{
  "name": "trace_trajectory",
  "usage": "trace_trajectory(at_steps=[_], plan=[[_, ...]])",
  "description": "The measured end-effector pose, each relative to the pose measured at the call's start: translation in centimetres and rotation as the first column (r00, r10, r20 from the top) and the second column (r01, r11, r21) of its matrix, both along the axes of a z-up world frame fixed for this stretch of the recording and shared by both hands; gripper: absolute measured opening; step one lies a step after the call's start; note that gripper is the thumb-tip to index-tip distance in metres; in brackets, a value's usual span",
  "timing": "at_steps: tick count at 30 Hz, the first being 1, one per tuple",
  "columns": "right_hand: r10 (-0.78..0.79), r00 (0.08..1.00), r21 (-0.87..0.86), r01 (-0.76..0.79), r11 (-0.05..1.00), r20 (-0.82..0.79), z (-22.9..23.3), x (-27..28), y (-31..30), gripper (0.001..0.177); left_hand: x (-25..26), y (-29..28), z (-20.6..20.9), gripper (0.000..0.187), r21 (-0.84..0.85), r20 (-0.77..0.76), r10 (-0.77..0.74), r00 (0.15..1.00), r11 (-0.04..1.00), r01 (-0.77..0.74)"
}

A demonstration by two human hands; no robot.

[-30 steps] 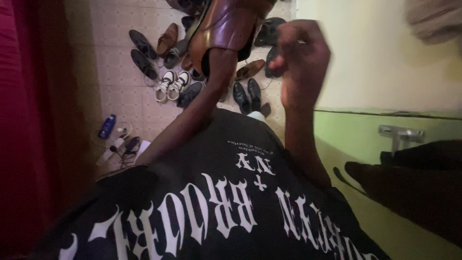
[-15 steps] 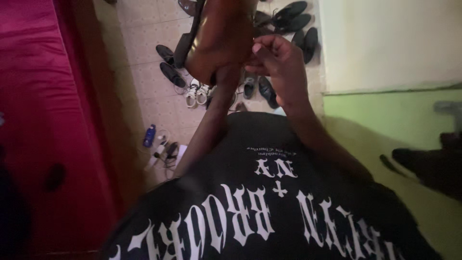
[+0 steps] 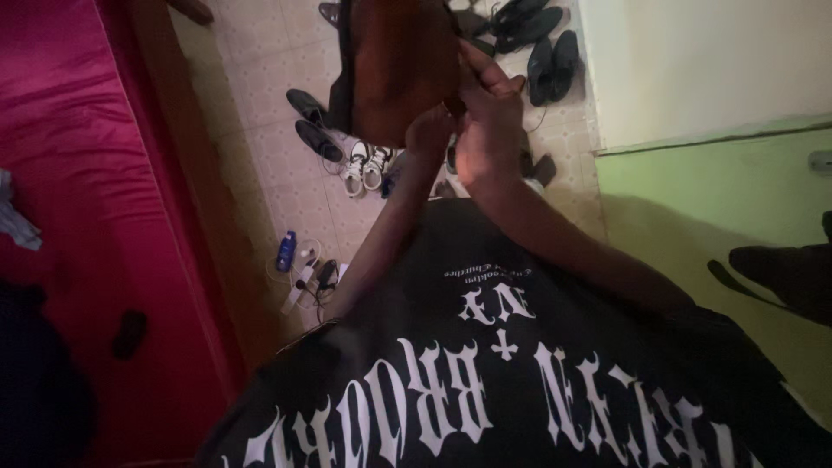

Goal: The person sits on the floor and repeatedly threads a shoelace through the eyelets of a brown leather shoe, pulling it tight and adjusting the fit. The person handles the shoe and laces by hand throughout the clip.

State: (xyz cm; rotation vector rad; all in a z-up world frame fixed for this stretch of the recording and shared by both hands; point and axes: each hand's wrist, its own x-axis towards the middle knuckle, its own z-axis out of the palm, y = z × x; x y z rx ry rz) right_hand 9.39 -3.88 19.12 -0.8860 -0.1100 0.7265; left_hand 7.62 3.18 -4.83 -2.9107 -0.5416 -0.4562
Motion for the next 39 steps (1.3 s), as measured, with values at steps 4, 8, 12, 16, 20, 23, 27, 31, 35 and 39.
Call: trace_trajectory(at_steps=[4, 8, 12, 16, 20, 23, 27, 31, 35, 39], plan=[[-0.062, 0.895, -0.197, 0.164, 0.967, 0.442, 0.9, -0.4, 1.1, 0.025, 1.2, -0.9, 0.8, 0.024, -0.234, 0.305, 0.183, 0.935, 0.966, -0.113], [-0.002, 0.662, -0.263, 0.301, 0.916, 0.749, 2.0, 0.7, 1.6, 0.017, 1.7, -1.8, 0.6, 0.031, -0.377, 0.428, 0.201, 0.881, 0.926, -0.028], [0.048, 0.751, -0.283, 0.188, 0.941, 0.658, 2.7, 2.4, 1.5, 0.012, 2.3, -2.5, -1.4, 0.039, -0.398, 0.412, 0.203, 0.888, 0.917, -0.025], [-0.002, 0.627, -0.205, 0.258, 0.944, 0.779, 3.3, 2.5, 1.7, 0.009, 2.2, -3.7, -2.5, 0.034, -0.46, 0.325, 0.27, 0.906, 0.883, -0.098], [-0.04, 0.697, -0.141, 0.2, 0.97, 0.716, 3.7, 2.9, 2.7, 0.011, 2.0, -4.5, -0.4, 0.035, -0.414, 0.485, 0.252, 0.837, 0.91, -0.034], [0.023, 0.793, -0.196, 0.122, 0.973, 0.609, 4.1, 3.5, 3.3, 0.014, 1.2, -4.4, 3.0, 0.04, -0.295, 0.624, 0.175, 0.762, 0.955, 0.022], [0.134, 0.788, -0.254, 0.03, 0.967, 0.601, 4.5, 4.3, 3.0, 0.017, 0.6, -4.4, 8.4, 0.036, -0.698, 0.599, 0.324, 0.732, 0.659, 0.28], [0.189, 0.925, 0.044, -0.215, 0.976, 0.329, 5.3, 4.0, 2.2, 0.024, -1.6, -3.2, 13.0, 0.049, -0.825, 0.474, 0.425, 0.771, -0.092, 0.558], [0.178, 0.969, -0.059, -0.17, 0.984, 0.171, 6.2, 3.3, 2.9, 0.026, -1.8, -2.5, 17.4, 0.061, -0.391, 0.527, 0.719, 0.454, -0.269, 0.88], [0.148, 0.959, -0.048, -0.14, 0.989, 0.243, 6.7, 2.5, 3.8, 0.025, -1.9, -0.9, 20.9, 0.062, -0.225, 0.472, 0.832, 0.29, -0.204, 0.953]])
